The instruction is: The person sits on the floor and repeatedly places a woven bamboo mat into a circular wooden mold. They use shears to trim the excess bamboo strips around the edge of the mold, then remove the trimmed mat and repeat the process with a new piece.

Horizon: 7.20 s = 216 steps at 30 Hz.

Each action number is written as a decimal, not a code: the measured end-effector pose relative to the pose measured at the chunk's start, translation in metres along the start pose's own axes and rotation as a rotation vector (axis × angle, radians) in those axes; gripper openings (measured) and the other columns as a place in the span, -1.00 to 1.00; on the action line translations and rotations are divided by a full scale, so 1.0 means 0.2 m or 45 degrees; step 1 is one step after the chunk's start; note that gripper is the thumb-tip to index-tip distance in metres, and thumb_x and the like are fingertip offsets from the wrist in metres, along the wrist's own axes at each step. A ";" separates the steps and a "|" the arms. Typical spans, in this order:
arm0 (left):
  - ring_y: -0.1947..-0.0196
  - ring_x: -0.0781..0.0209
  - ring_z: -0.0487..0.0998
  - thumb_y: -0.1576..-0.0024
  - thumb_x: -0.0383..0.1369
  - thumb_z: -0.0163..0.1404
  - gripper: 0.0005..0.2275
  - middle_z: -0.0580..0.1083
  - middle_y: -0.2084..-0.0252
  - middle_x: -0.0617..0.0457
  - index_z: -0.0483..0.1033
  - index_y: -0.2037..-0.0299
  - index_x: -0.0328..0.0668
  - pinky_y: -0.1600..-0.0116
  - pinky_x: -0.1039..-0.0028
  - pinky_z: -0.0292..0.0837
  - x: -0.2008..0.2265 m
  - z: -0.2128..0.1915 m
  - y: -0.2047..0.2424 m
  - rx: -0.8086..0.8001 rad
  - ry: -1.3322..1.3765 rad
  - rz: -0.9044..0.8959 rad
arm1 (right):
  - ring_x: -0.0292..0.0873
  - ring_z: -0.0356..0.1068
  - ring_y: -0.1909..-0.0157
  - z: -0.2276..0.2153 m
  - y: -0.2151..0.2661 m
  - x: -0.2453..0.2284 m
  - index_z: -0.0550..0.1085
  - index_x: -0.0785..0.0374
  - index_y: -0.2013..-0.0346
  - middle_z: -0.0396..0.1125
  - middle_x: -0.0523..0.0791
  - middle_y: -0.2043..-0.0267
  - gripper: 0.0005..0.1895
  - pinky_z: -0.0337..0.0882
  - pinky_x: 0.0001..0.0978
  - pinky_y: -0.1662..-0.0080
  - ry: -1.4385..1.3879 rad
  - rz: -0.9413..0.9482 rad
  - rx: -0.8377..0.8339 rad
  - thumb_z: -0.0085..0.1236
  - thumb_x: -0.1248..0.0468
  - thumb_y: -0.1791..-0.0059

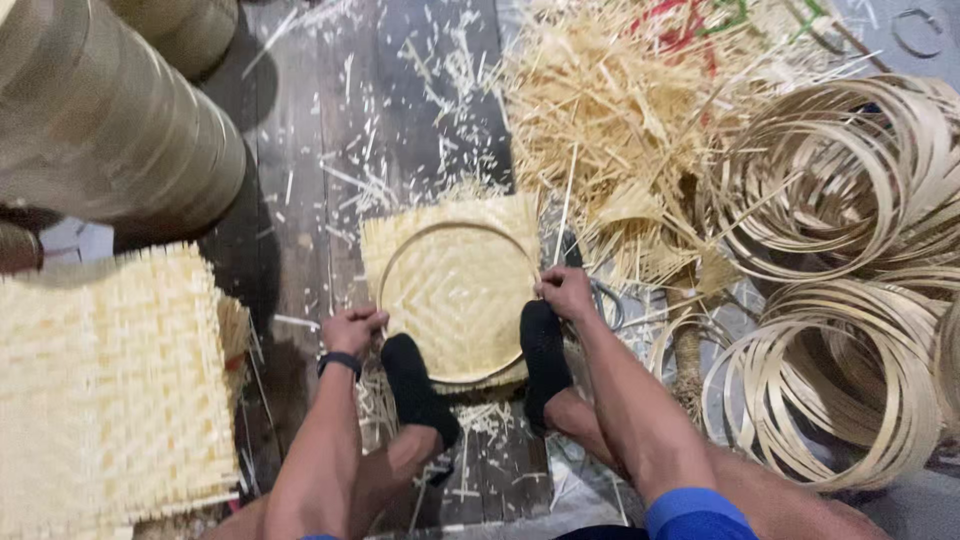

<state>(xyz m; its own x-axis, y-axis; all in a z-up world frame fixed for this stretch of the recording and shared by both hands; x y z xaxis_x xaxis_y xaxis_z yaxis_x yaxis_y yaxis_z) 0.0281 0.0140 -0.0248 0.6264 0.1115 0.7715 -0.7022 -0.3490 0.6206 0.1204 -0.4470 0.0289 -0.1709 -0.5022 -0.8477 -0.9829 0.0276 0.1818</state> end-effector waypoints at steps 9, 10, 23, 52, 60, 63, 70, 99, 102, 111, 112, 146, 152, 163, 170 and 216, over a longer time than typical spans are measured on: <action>0.02 0.02 0.56 0.15 -0.35 0.39 -0.56 0.59 0.03 -0.11 0.65 0.03 -0.19 -0.14 0.25 0.48 0.57 0.13 0.19 0.204 -0.995 0.481 | 0.08 0.31 -0.24 0.03 0.23 -0.61 0.49 0.29 -0.03 0.38 0.04 -0.13 -0.39 0.30 -0.10 -0.32 0.624 -0.544 -0.011 0.41 0.09 0.23; -0.16 -0.07 0.46 0.10 -0.28 0.36 -0.54 0.52 -0.10 -0.15 0.63 -0.05 -0.15 -0.28 0.18 0.37 0.67 0.22 0.21 0.300 -1.093 0.768 | 0.02 -0.02 -0.48 0.16 0.32 -0.61 0.20 0.28 -0.34 0.09 0.03 -0.43 0.02 -0.07 -0.13 -0.50 0.881 -0.273 -0.466 0.31 -0.16 0.25; -0.12 0.06 0.52 -0.15 -0.01 0.05 -0.69 0.60 -0.05 0.13 0.71 0.15 0.05 -0.22 0.31 0.40 0.96 0.73 0.10 0.133 -0.804 0.835 | 0.22 -0.13 -0.55 0.55 0.84 -0.73 0.19 0.22 -0.45 0.02 0.15 -0.49 -0.07 -0.22 0.26 -0.43 1.087 -1.135 -0.311 0.16 -0.12 0.13; 0.03 -0.23 0.60 -0.16 0.13 -0.10 -0.45 0.61 0.12 -0.27 0.65 0.15 -0.28 -0.09 0.10 0.42 0.87 0.78 -0.28 -0.234 -1.141 0.204 | 0.12 0.51 0.14 0.32 -0.40 -0.94 0.62 0.22 0.19 0.50 0.09 0.19 -0.65 0.45 -0.08 0.01 0.138 0.073 -0.406 0.06 0.03 -0.05; 0.03 -0.14 0.56 -0.13 0.02 0.05 -0.46 0.58 0.07 -0.34 0.58 0.12 -0.50 -0.10 0.17 0.39 0.83 0.79 -0.33 -0.279 -0.853 0.155 | 0.36 0.42 0.01 0.17 -0.08 -0.69 0.39 0.59 -0.08 0.36 0.37 0.07 -0.30 0.38 0.13 -0.01 0.442 0.324 0.057 -0.34 -0.09 -0.19; 0.05 -0.05 0.52 -0.12 -0.01 0.10 -0.49 0.55 0.05 -0.30 0.57 0.08 -0.48 -0.08 0.26 0.36 0.81 0.80 -0.41 -0.273 -0.850 0.191 | 0.32 0.43 -0.04 0.19 -0.14 -0.64 0.57 0.43 0.13 0.44 0.28 0.12 -0.25 0.37 0.13 -0.14 0.417 0.594 -0.056 -0.43 -0.14 -0.16; 0.20 0.02 0.54 -0.07 -0.11 0.17 -0.58 0.60 0.17 -0.18 0.61 0.21 -0.48 0.04 0.27 0.39 0.78 0.82 -0.50 -0.316 -0.716 0.091 | 0.33 0.41 -0.10 0.19 -0.22 -0.54 0.56 0.46 0.08 0.42 0.32 0.01 -0.20 0.32 0.08 -0.22 0.288 0.620 -0.138 -0.46 -0.17 -0.14; -0.05 -0.21 0.49 -0.21 -0.28 -0.26 -0.60 0.44 -0.15 -0.27 0.45 -0.14 -0.37 -0.16 0.17 0.40 0.52 0.44 -0.25 0.581 -0.491 1.026 | 0.13 0.45 0.16 0.74 -0.40 -1.28 0.61 0.30 0.42 0.41 0.13 0.34 -0.16 0.43 -0.02 0.08 0.979 -0.371 -0.661 -0.35 -0.34 -0.11; -0.08 -0.33 0.53 -0.32 0.01 -0.29 -0.48 0.51 -0.08 -0.35 0.55 -0.05 -0.33 -0.17 0.00 0.40 0.38 0.36 0.02 0.700 -0.712 0.157 | 0.12 0.49 0.30 0.71 -0.38 -1.31 0.61 0.26 0.54 0.44 0.07 0.46 -0.15 0.46 -0.02 0.15 0.962 -0.220 -0.826 -0.17 -0.47 0.08; -0.16 -0.44 0.43 -0.25 0.18 -0.57 -0.23 0.47 -0.07 -0.47 0.57 -0.03 -0.39 -0.27 -0.06 0.26 0.45 0.39 0.12 0.373 -0.767 -0.175 | 0.07 0.53 0.23 0.80 -0.43 -1.38 0.63 0.29 0.44 0.49 0.06 0.37 -0.06 0.47 -0.12 0.17 1.209 -0.257 -0.904 -0.10 -0.58 0.14; -0.18 -0.44 0.43 -0.25 0.19 -0.58 -0.21 0.47 -0.08 -0.47 0.57 -0.03 -0.40 -0.28 -0.05 0.25 0.46 0.38 0.11 0.353 -0.780 -0.195 | 0.08 0.52 0.14 0.80 -0.43 -1.36 0.63 0.30 0.35 0.50 0.08 0.28 -0.09 0.46 -0.12 0.09 1.207 -0.188 -0.921 -0.09 -0.54 0.11; 0.07 -0.21 0.59 -0.19 -0.08 -0.08 -0.59 0.60 0.15 -0.27 0.60 0.11 -0.33 -0.07 0.15 0.44 0.26 -0.02 0.41 0.511 -0.496 0.403 | 0.02 0.43 0.06 -0.63 0.39 -1.35 0.52 0.32 0.17 0.43 0.08 0.14 -0.69 0.41 0.00 -0.13 1.606 -0.677 -0.532 0.16 0.08 -0.07; 0.05 -0.14 0.56 -0.25 0.06 -0.12 -0.45 0.57 0.12 -0.30 0.56 0.02 -0.42 -0.08 0.22 0.38 0.06 0.10 0.15 0.394 -0.372 0.112 | 0.08 0.45 0.01 -0.37 0.28 -0.79 0.51 0.42 -0.01 0.46 0.16 0.06 -0.53 0.42 -0.06 -0.06 0.659 -0.434 -0.453 0.10 0.03 -0.06; 0.14 0.09 0.56 -0.25 -0.20 -0.12 -0.65 0.57 0.16 -0.05 0.55 0.11 -0.41 -0.01 0.30 0.48 0.24 0.37 0.24 0.156 1.129 0.191 | -0.22 0.40 0.13 0.04 0.09 -0.26 0.53 0.41 0.06 0.47 -0.09 0.11 -0.43 0.42 -0.31 0.03 -0.806 0.243 0.090 -0.20 -0.07 -0.21; 0.29 0.11 0.54 -0.16 0.12 -0.12 -0.49 0.56 0.30 -0.02 0.57 0.18 -0.23 0.14 0.29 0.42 0.32 0.25 0.38 -0.331 1.044 -0.319 | -0.14 0.31 0.32 -0.17 0.17 -0.20 0.57 0.34 0.13 0.42 -0.09 0.32 -0.41 0.30 -0.26 0.19 -1.112 0.667 -0.308 -0.21 -0.11 -0.17; -0.54 -0.40 -0.37 0.04 -0.12 0.23 -0.06 -0.15 -0.59 -0.02 -0.07 -0.51 -0.19 -0.50 -0.24 -0.28 0.36 1.16 0.78 -0.037 -1.267 0.753 | 0.11 0.43 0.29 -0.26 0.05 -0.20 0.51 0.32 0.17 0.36 0.11 0.31 -0.52 0.46 0.02 0.22 1.183 -0.484 -0.174 0.14 -0.06 0.07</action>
<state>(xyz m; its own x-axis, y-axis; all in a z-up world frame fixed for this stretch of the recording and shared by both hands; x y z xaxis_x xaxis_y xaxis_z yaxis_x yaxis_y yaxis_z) 0.0422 -0.2479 0.0959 0.1779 -0.8482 0.4989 -0.9740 -0.0794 0.2122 0.1203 -0.4719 0.0902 0.3295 -0.9324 -0.1484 -0.9351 -0.3440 0.0851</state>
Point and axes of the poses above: each hand's wrist, its own y-axis away from the middle knuckle, its own z-axis out of the palm, x = y × z, the point moved 4 cm from there along -y, towards the middle knuckle
